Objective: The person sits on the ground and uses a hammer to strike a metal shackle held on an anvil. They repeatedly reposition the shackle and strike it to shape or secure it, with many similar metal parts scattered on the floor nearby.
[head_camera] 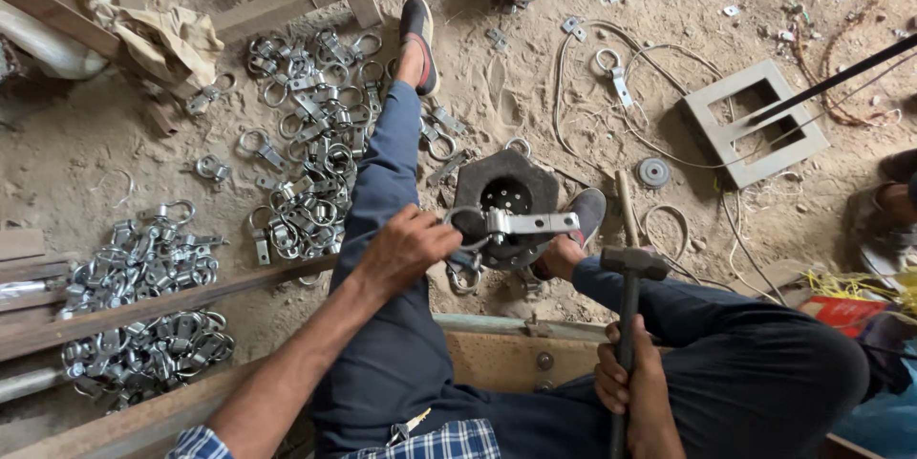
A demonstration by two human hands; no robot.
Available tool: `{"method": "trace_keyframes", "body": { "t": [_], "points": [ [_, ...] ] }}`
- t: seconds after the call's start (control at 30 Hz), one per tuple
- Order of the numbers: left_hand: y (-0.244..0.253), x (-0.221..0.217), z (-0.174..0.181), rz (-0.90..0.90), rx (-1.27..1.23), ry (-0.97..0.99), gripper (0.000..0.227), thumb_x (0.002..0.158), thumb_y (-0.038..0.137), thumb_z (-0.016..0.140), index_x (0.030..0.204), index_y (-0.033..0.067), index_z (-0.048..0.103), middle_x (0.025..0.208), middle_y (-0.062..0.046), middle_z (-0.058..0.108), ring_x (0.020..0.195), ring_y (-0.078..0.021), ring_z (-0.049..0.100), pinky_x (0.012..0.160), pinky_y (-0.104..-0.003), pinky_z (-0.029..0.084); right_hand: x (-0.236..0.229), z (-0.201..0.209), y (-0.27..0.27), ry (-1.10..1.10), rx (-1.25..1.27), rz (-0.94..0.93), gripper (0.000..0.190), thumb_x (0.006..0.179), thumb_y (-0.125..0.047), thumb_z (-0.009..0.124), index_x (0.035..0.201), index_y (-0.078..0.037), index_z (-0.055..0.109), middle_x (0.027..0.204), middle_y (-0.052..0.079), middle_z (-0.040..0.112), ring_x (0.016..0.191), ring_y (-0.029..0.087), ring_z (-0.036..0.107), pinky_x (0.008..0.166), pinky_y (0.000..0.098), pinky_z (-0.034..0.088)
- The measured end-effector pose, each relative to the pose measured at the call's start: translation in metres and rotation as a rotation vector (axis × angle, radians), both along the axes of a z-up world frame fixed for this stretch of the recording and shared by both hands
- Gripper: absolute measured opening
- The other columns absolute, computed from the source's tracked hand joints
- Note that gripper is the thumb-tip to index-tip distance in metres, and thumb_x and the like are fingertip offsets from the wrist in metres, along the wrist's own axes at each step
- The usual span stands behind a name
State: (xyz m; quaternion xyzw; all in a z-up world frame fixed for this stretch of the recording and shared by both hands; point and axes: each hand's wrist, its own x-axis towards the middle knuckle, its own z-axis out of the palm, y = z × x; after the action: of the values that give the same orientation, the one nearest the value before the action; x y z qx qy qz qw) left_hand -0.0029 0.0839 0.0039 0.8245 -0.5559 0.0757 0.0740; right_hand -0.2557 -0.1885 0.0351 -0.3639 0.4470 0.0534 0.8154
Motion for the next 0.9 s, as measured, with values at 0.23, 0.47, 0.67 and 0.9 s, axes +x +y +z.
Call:
{"method": "trace_keyframes", "body": {
  "t": [0.23,0.47,0.67,0.9],
  "points": [
    [-0.012,0.020,0.008,0.003,-0.021,-0.108,0.014,0.093,0.010,0.066,0.080,0.0113,0.061,0.072,-0.002,0.065,0.071,-0.0146,0.063,0.071,-0.034,0.055,-0.002,-0.003,-0.002,-0.023,0.003,0.003,0.048,0.104,-0.056,0.037,0.096,-0.010,0.048,0.051,-0.005,0.030,0.032,0.006,0.025,0.027,0.0242,0.021],
    [0.004,0.028,0.000,0.082,-0.054,-0.042,0.010,0.094,0.003,0.065,0.099,0.0088,0.071,0.100,-0.003,0.077,0.082,-0.0157,0.068,0.065,-0.033,0.051,-0.003,-0.001,-0.001,-0.053,-0.003,-0.017,0.050,0.105,-0.057,0.035,0.096,-0.010,0.048,0.052,-0.005,0.031,0.032,0.006,0.025,0.027,0.0230,0.021],
    [0.008,0.032,0.009,0.085,-0.181,0.236,0.030,0.090,0.013,0.059,0.117,0.0036,0.068,0.107,-0.010,0.073,0.096,-0.0195,0.066,0.081,-0.040,0.052,0.005,0.016,0.005,0.118,-0.113,0.042,0.053,0.105,-0.059,0.033,0.095,-0.009,0.048,0.051,-0.005,0.028,0.033,0.006,0.024,0.028,0.0241,0.021],
    [-0.031,-0.007,0.010,0.280,-0.603,1.160,0.024,0.113,0.024,0.042,0.125,0.0046,0.052,0.104,-0.013,0.051,0.093,-0.0186,0.054,0.090,-0.035,0.056,0.006,0.015,0.005,0.033,-0.056,0.028,0.054,0.105,-0.060,0.032,0.094,-0.010,0.048,0.051,-0.006,0.030,0.033,0.005,0.024,0.027,0.0228,0.022]
  ]
}}
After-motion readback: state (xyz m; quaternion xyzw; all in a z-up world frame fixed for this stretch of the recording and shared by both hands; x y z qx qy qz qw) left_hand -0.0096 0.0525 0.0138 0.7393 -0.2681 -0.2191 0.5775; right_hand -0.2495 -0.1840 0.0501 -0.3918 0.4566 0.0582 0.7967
